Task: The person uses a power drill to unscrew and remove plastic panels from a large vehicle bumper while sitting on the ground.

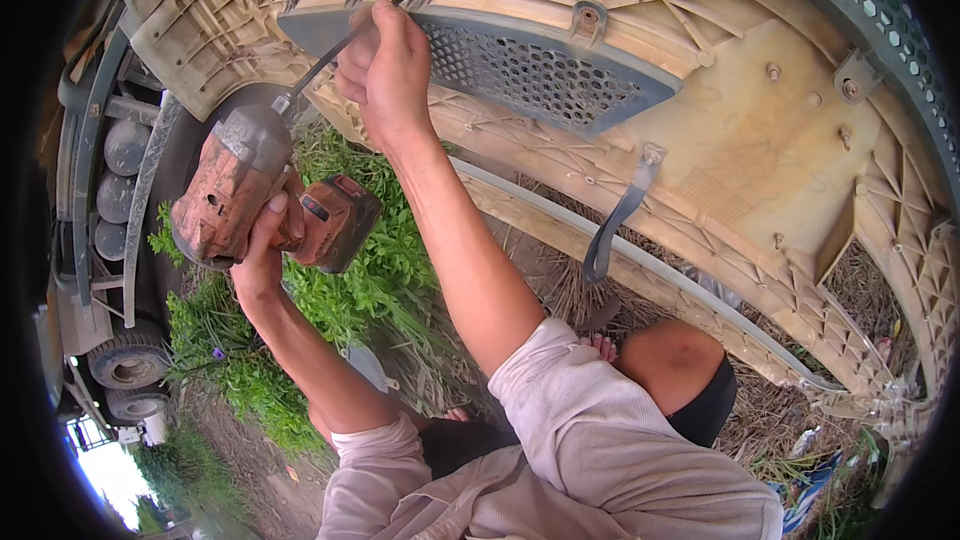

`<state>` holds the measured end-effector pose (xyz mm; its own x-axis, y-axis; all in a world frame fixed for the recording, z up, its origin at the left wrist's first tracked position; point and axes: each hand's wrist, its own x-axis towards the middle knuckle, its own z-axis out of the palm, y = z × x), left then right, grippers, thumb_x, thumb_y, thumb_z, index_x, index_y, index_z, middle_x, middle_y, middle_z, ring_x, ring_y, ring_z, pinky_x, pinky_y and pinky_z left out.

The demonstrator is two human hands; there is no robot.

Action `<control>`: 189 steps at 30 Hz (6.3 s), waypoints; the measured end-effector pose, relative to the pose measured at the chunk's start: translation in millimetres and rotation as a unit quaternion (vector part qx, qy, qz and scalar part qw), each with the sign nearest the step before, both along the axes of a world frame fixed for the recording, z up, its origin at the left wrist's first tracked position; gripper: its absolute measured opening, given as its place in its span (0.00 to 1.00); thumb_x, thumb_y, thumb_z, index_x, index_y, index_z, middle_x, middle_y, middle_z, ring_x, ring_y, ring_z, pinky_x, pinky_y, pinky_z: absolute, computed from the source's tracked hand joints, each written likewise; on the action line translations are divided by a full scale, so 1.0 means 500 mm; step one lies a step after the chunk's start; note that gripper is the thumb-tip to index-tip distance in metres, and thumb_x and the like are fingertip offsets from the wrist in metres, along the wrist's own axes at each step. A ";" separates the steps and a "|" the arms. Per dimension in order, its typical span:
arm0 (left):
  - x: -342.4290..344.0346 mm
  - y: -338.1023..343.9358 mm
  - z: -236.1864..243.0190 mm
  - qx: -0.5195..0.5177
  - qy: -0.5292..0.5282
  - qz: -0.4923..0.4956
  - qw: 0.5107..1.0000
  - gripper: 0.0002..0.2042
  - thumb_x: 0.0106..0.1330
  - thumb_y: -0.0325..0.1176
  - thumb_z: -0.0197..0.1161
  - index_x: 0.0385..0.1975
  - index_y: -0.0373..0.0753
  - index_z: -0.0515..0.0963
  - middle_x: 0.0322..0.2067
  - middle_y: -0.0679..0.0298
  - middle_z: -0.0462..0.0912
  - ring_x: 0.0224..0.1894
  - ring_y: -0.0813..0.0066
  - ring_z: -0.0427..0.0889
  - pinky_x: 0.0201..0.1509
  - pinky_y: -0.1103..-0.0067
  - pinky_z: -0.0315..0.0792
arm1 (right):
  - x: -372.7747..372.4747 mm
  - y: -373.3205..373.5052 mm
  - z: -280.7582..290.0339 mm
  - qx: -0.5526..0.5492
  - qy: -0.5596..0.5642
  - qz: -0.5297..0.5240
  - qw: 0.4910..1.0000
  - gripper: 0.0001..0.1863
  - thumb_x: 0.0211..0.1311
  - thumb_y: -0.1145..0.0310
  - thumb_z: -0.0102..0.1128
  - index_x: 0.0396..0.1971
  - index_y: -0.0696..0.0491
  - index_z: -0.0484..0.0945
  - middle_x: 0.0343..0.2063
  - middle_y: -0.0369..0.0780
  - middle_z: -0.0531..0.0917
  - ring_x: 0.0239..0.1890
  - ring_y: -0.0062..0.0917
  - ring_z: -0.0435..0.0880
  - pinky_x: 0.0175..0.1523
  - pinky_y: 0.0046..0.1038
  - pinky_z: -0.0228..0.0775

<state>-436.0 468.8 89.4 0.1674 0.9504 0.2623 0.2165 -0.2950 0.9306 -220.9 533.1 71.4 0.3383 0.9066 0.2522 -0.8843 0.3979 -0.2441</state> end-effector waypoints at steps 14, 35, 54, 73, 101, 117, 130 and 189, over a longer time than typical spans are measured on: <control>0.041 -0.004 0.005 -0.071 -0.139 -0.085 0.984 0.19 0.62 0.35 0.65 0.48 0.29 0.75 0.30 0.52 0.81 0.15 0.75 0.72 0.20 0.81 0.69 | -0.005 -0.003 -0.004 0.020 -0.029 -0.001 0.999 0.18 0.78 0.55 0.46 0.33 0.53 0.71 0.15 0.27 0.59 0.14 0.12 0.53 0.18 0.18 0.46; 0.075 -0.029 0.042 -0.074 -0.170 -0.069 0.980 0.21 0.62 0.34 0.66 0.51 0.27 0.74 0.38 0.46 0.84 0.16 0.74 0.74 0.18 0.80 0.69 | 0.067 -0.085 0.046 -0.192 -0.590 -0.656 0.430 0.06 0.61 0.69 0.62 0.34 0.54 0.76 0.17 0.41 0.79 0.23 0.36 0.82 0.29 0.36 0.72; -0.010 -0.041 0.034 0.001 -0.248 -0.191 0.950 0.16 0.67 0.31 0.67 0.54 0.42 0.81 0.37 0.60 0.88 0.16 0.83 0.77 0.19 0.83 0.72 | 0.272 -0.003 0.025 -0.153 -0.884 -0.387 0.214 0.20 0.75 0.54 0.48 0.64 0.35 0.71 0.52 0.43 0.82 0.51 0.44 0.81 0.48 0.39 0.73; -0.023 -0.041 -0.022 -0.021 -0.351 -0.232 0.907 0.27 0.39 0.13 0.71 0.44 0.39 0.78 0.37 0.64 0.83 0.37 0.75 0.83 0.29 0.78 0.80 | 0.441 0.152 0.015 -0.031 -0.893 -0.175 0.414 0.20 0.73 0.77 0.45 0.62 0.65 0.70 0.60 0.49 0.74 0.62 0.31 0.75 0.70 0.30 0.62; -0.172 -0.019 -0.067 -0.022 -0.528 -0.346 0.775 0.30 0.49 0.38 0.70 0.51 0.31 0.69 0.30 0.54 0.79 0.07 0.68 0.73 0.09 0.77 0.64 | -0.027 -0.203 0.319 0.255 -0.616 -0.129 0.734 0.05 0.69 0.74 0.55 0.38 0.59 0.70 0.18 0.28 0.68 0.17 0.08 0.61 0.21 0.15 0.51; -0.143 -0.016 -0.084 -0.058 -0.495 -0.349 0.793 0.26 0.60 0.44 0.62 0.44 0.22 0.72 0.34 0.53 0.81 0.12 0.71 0.75 0.14 0.79 0.68 | -0.064 -0.139 0.226 0.236 -0.376 -0.112 0.889 0.07 0.75 0.70 0.51 0.34 0.52 0.67 0.15 0.27 0.59 0.14 0.10 0.53 0.18 0.17 0.43; -0.126 0.001 -0.114 -0.079 -0.495 -0.337 0.797 0.25 0.59 0.40 0.62 0.49 0.25 0.72 0.39 0.47 0.83 0.12 0.69 0.76 0.13 0.78 0.71 | -0.045 -0.139 0.203 0.172 -0.316 -0.107 0.927 0.06 0.77 0.66 0.47 0.38 0.52 0.69 0.15 0.27 0.57 0.13 0.11 0.52 0.19 0.17 0.43; -0.080 -0.003 -0.252 -0.194 -0.303 -0.111 0.926 0.21 0.67 0.36 0.63 0.56 0.31 0.72 0.46 0.47 0.83 0.24 0.72 0.79 0.28 0.76 0.75 | -0.140 0.013 -0.209 -0.183 -0.120 0.028 0.975 0.14 0.78 0.62 0.42 0.31 0.53 0.66 0.21 0.31 0.67 0.14 0.12 0.56 0.17 0.19 0.45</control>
